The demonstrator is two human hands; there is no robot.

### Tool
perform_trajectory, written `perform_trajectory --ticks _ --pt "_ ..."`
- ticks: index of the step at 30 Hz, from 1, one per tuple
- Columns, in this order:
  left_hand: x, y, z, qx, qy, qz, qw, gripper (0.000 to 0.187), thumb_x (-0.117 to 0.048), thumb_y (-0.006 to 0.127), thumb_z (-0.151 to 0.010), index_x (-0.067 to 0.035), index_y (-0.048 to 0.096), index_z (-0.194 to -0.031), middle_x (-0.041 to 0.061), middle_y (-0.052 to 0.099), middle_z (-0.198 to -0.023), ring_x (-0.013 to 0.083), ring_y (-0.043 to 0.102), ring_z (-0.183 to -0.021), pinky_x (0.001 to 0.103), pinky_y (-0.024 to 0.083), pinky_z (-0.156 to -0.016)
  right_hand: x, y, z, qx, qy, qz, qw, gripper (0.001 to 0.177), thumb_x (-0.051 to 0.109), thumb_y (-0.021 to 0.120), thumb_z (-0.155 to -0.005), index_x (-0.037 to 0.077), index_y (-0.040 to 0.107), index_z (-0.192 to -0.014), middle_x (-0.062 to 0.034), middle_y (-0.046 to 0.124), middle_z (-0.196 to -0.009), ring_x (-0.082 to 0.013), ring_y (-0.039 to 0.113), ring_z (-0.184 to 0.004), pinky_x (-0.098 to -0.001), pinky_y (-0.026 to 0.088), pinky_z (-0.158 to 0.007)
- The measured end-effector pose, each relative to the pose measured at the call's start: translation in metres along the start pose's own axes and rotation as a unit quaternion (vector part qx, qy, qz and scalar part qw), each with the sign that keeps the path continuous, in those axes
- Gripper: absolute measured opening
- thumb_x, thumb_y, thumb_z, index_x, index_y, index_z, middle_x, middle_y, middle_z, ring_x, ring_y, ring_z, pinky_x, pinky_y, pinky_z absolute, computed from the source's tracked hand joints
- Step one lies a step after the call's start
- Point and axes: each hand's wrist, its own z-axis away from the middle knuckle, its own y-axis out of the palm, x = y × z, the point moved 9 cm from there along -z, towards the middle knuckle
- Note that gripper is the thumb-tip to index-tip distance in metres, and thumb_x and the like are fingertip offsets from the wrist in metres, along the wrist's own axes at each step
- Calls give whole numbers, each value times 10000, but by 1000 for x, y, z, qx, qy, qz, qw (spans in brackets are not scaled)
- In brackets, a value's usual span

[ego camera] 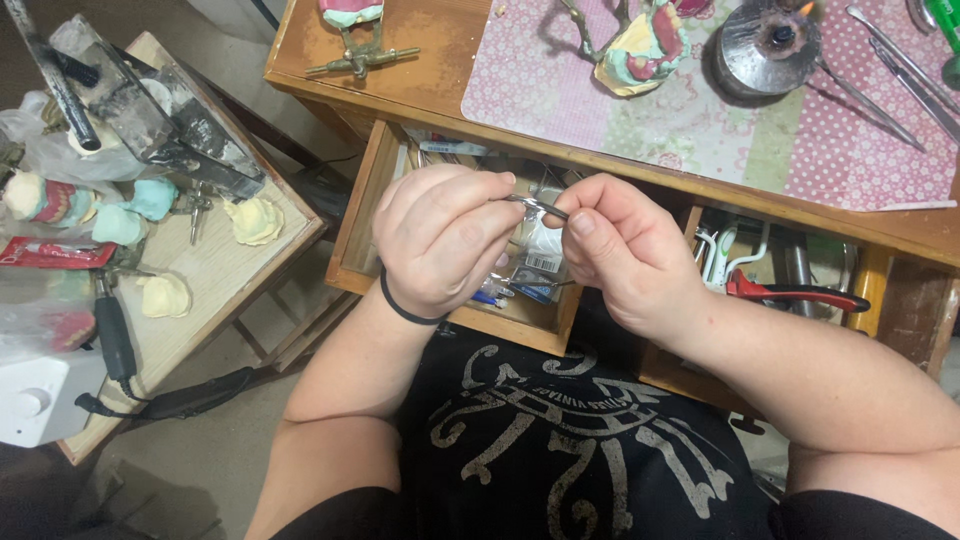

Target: The person works on a dental prosthesis held in a metal clamp, using a fine metal tool to scrape and shape the material. They open a drawer to retrieve a small metal piece, manipulate it with pliers, and then return to working on the prosthesis.

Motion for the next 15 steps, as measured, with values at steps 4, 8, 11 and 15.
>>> perform_trajectory --ticks 4,8,11,15 --pt "-3 -1 0 -13 23 -20 999 201 -140 567 -1078 -55 738 -1014 129 712 -1100 329 719 -877 427 616 -791 0 0 1 2 -3 -10 1000 189 224 507 -1112 46 565 -1136 25 341 -685 -85 282 -566 -232 244 -519" --pt "-1 3 2 -13 37 -27 999 193 -101 546 -1074 -50 722 -1014 147 716 -1085 342 730 -841 435 614 -733 -1 1 1 1 1 -18 1000 207 241 518 -1106 41 562 -1139 26 329 -688 -80 275 -567 -228 235 -508" --pt "4 13 6 31 25 -60 997 185 -55 597 -1026 -51 730 -898 124 703 -1143 334 627 -814 438 566 -709 3 3 3 0 -10 -24 1000 192 229 514 -1107 41 546 -1129 28 306 -683 -82 268 -559 -234 242 -514" --pt "16 15 12 52 -37 -14 998 300 -259 598 -1097 -46 688 -907 168 621 -1384 371 696 -1035 454 581 -925 4 -7 2 -22 -19 3 1000 244 274 541 -1094 33 550 -1131 17 355 -685 -76 289 -567 -229 247 -525"
